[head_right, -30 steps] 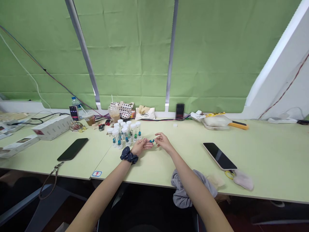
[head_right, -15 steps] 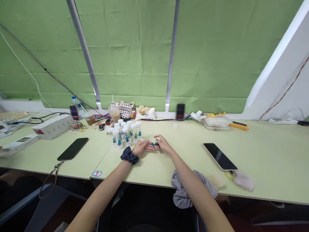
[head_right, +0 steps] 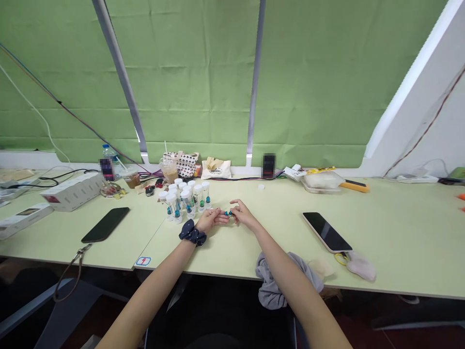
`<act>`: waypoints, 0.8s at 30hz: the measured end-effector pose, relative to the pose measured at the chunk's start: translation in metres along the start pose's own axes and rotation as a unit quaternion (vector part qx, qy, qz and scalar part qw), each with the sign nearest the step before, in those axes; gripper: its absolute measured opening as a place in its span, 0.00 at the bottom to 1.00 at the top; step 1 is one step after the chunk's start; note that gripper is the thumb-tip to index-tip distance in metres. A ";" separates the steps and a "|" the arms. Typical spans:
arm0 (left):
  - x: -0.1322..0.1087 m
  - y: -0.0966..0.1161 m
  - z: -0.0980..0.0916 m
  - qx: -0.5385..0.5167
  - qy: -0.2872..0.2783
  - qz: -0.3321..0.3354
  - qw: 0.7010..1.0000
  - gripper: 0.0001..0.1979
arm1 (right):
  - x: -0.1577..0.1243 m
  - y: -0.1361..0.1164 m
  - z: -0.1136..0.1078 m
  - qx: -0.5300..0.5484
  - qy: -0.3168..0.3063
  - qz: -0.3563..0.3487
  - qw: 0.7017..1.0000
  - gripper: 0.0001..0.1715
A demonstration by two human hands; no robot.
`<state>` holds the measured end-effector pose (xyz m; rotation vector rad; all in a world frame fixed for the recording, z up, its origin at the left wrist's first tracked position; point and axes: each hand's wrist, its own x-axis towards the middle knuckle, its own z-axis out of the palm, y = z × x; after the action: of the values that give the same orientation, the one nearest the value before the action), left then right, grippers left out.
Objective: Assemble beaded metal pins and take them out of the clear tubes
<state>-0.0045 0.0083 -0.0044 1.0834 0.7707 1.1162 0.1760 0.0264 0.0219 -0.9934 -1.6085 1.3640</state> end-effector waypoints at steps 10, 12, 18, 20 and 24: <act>-0.001 0.002 0.001 0.011 -0.001 -0.009 1.000 0.19 | 0.004 0.007 -0.002 0.001 -0.008 -0.012 1.000 0.17; -0.001 0.002 0.002 0.013 -0.013 -0.016 1.000 0.19 | 0.005 0.010 -0.003 -0.012 -0.016 0.006 1.000 0.17; 0.000 0.002 0.001 0.007 0.011 0.000 1.000 0.17 | 0.007 0.011 -0.004 0.004 -0.015 -0.007 1.000 0.19; -0.001 0.002 0.001 0.011 0.001 -0.008 1.000 0.18 | 0.006 0.010 -0.004 -0.005 -0.033 0.001 0.999 0.19; -0.002 0.004 0.003 0.013 0.004 -0.006 1.000 0.18 | 0.005 0.008 -0.003 -0.014 -0.020 0.018 1.000 0.18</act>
<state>-0.0040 0.0058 0.0002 1.0945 0.7990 1.1029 0.1777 0.0327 0.0146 -1.0232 -1.6510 1.3965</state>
